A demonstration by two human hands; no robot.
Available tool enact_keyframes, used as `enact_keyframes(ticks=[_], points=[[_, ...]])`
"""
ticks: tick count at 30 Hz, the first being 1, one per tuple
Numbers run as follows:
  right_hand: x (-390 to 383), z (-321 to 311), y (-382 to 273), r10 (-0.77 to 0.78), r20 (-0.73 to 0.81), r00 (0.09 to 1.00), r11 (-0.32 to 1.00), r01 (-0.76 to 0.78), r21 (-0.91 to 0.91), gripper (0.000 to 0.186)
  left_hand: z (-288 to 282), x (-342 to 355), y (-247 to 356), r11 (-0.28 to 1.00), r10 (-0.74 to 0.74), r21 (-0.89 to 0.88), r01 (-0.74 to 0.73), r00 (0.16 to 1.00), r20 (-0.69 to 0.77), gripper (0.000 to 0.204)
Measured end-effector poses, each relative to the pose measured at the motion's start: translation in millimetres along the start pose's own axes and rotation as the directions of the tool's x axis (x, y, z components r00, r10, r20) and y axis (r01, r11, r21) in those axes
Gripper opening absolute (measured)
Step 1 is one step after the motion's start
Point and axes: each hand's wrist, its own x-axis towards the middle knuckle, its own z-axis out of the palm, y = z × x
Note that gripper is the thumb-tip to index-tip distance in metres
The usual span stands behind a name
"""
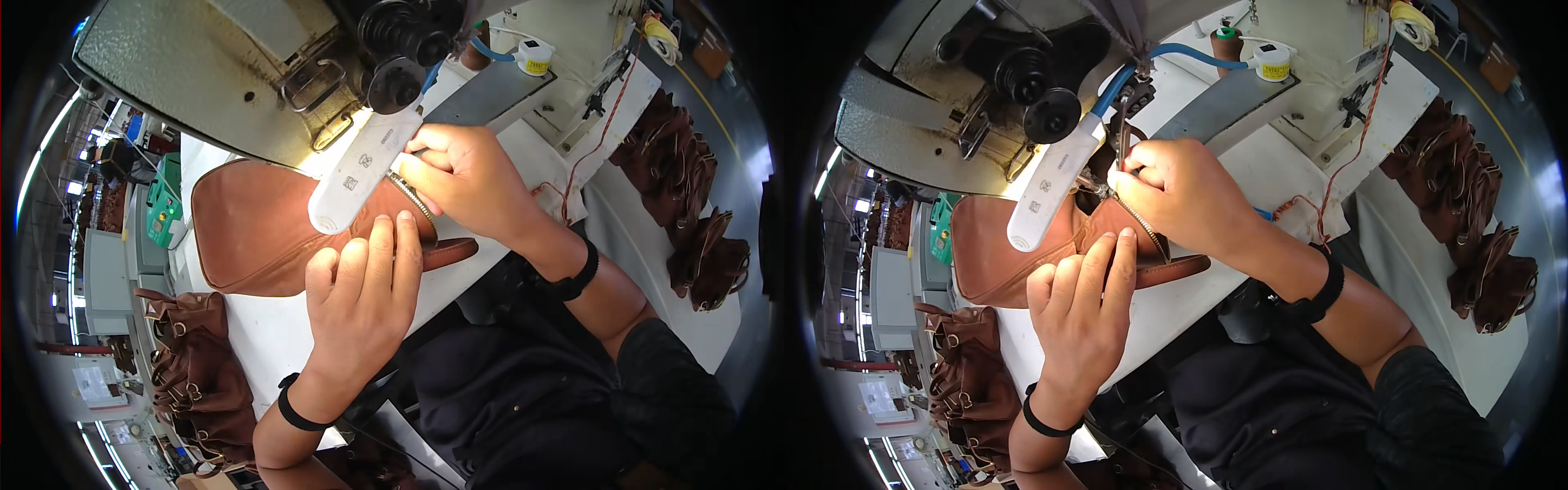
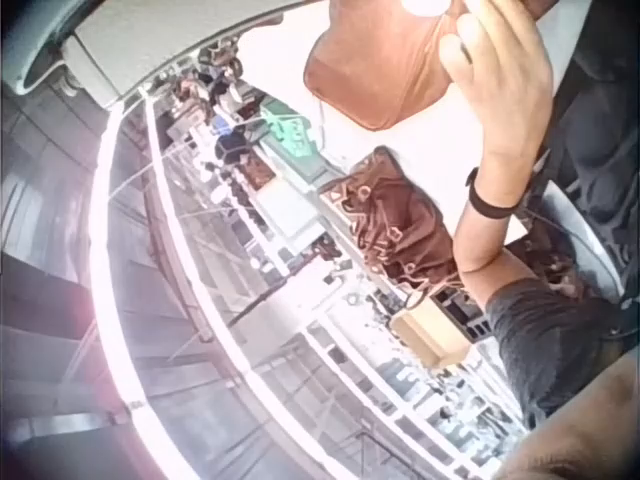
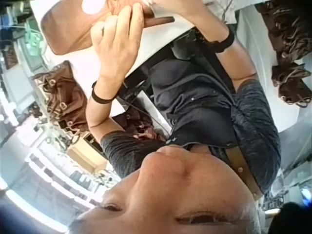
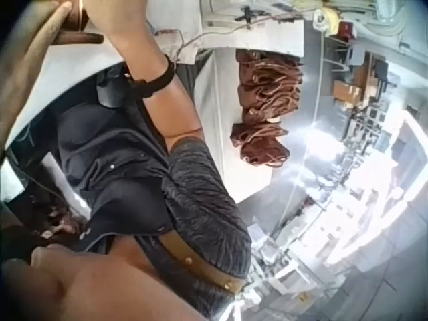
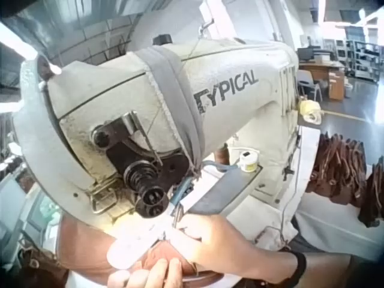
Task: Operating an industrial sewing machine to assemble leather bags, including stitching panels and checking the zipper area.
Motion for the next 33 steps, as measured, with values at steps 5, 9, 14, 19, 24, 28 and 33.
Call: enact_keyframes(ticks=[5,9,14,19,24,28,33], points=[[1,4,6,-0.009,-0.034,0.999,1.000,0.009,0.000,0.016,0,-2,-1,1.000,0.004,-0.003,-0.004,1.000,0.008,0.029],[0,5,8,-0.070,-0.054,0.996,0.994,0.066,-0.083,0.015,-5,-5,-5,0.999,-0.021,-0.040,0.023,0.998,0.052,0.034],[-49,-14,37,0.013,-0.108,0.994,0.990,0.002,0.141,0.023,-42,-24,-40,0.995,-0.102,-0.017,0.103,0.993,0.067,0.053],[-47,-17,85,0.102,0.518,0.849,0.870,-0.328,0.367,0.037,-36,-57,-102,0.982,-0.187,0.035,0.185,0.977,0.104,0.051],[-43,1,81,-0.142,0.469,0.872,0.990,0.137,0.045,0.037,-24,-57,-118,0.989,-0.150,-0.005,0.150,0.989,-0.017,0.012],[-42,10,78,-0.219,0.405,0.888,0.927,0.319,-0.198,0.038,-32,-36,-115,0.983,-0.174,-0.050,0.174,0.985,0.003,0.013],[-40,25,98,-0.323,0.429,0.844,0.907,0.405,-0.114,0.038,-20,-57,-130,0.976,-0.166,-0.129,0.177,0.982,0.088,0.040]])
